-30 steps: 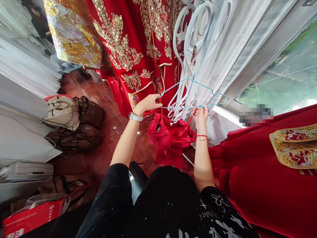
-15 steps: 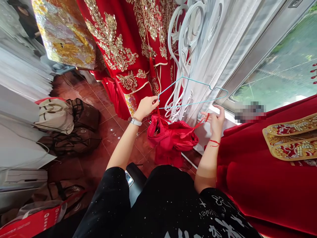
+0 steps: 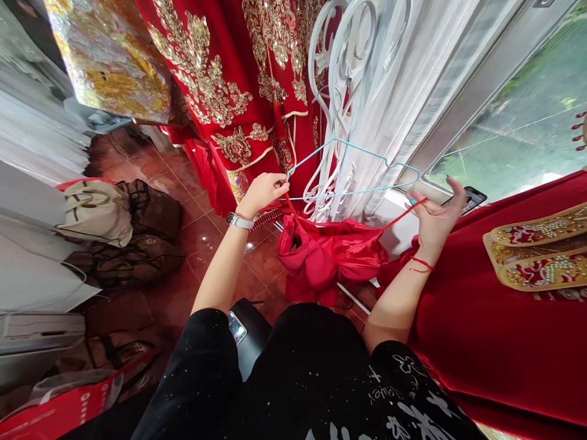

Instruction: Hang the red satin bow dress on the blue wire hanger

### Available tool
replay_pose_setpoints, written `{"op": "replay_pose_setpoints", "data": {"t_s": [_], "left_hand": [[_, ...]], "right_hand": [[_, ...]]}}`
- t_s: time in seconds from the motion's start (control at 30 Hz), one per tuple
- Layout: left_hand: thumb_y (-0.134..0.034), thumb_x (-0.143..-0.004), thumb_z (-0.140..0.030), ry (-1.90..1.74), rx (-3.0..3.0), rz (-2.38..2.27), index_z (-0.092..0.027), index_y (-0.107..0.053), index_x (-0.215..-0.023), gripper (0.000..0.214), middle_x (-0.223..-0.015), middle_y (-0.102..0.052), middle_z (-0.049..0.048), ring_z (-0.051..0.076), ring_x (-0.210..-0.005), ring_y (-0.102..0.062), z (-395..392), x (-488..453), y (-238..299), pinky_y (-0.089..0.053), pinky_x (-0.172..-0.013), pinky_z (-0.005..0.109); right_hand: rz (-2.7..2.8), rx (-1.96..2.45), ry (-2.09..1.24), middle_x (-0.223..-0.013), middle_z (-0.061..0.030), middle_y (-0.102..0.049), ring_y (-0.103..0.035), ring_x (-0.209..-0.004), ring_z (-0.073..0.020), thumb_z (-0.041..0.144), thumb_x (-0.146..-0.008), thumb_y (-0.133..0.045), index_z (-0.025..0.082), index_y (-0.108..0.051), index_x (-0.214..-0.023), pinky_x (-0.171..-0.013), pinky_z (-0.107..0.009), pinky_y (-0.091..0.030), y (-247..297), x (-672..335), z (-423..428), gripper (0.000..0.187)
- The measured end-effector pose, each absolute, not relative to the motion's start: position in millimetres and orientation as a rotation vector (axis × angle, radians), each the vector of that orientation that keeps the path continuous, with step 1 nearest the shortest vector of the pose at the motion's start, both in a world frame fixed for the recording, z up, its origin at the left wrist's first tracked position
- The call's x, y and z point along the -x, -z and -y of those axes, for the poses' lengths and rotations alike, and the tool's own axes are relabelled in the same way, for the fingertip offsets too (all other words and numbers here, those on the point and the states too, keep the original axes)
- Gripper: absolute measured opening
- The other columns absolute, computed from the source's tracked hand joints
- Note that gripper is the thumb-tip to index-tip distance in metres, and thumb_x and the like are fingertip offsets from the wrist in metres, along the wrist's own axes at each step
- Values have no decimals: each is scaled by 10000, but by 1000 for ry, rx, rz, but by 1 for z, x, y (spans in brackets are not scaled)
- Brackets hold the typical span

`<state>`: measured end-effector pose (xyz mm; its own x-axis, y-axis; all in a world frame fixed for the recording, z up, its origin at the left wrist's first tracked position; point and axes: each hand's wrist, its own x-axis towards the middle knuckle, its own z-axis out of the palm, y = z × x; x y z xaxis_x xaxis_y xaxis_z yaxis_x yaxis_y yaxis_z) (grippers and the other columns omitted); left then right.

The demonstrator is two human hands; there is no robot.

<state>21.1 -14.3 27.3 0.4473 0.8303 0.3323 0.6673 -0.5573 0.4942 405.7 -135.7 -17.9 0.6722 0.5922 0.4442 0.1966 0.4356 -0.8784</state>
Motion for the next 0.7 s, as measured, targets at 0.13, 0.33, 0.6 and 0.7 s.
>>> {"op": "replay_pose_setpoints", "data": {"t_s": [0.13,0.33,0.6,0.7], "left_hand": [[-571,-844,-219,-786,-2402,-1287,-212,-482,-609,251,-516,-359,-41,142,-573,-270,16,-21,-27,-247,-630,318],[-555,-826,-233,-786,-2377,-1269,-226,-432,-603,255,-520,-314,-41,154,-593,-251,15,-19,-27,-235,-647,331],[-549,-849,-242,-718,-2432,-1340,-236,-351,-611,310,-519,-333,-40,151,-553,-272,12,-19,-29,-218,-625,330],[-552,-861,-231,-694,-2449,-1380,-232,-382,-610,303,-518,-350,-38,153,-550,-293,15,-20,-30,-225,-622,325]], "right_hand": [[862,1086,-215,-1703,-145,-335,-819,-1002,-214,-35,-674,-690,279,-553,-1384,-965,-332,-639,15,-424,108,789],[943,1051,-270,-1775,-152,-212,-807,-1022,-165,-61,-750,-729,277,-522,-1460,-1014,-305,-604,-8,-432,75,813],[1346,1160,-450,-1605,-145,-554,-805,-868,-162,41,-771,-787,273,-514,-1511,-884,-346,-636,-40,-432,53,822],[1527,1110,-492,-1585,-122,-582,-803,-873,-187,153,-784,-809,290,-493,-1547,-848,-356,-645,-46,-427,45,838]]}}
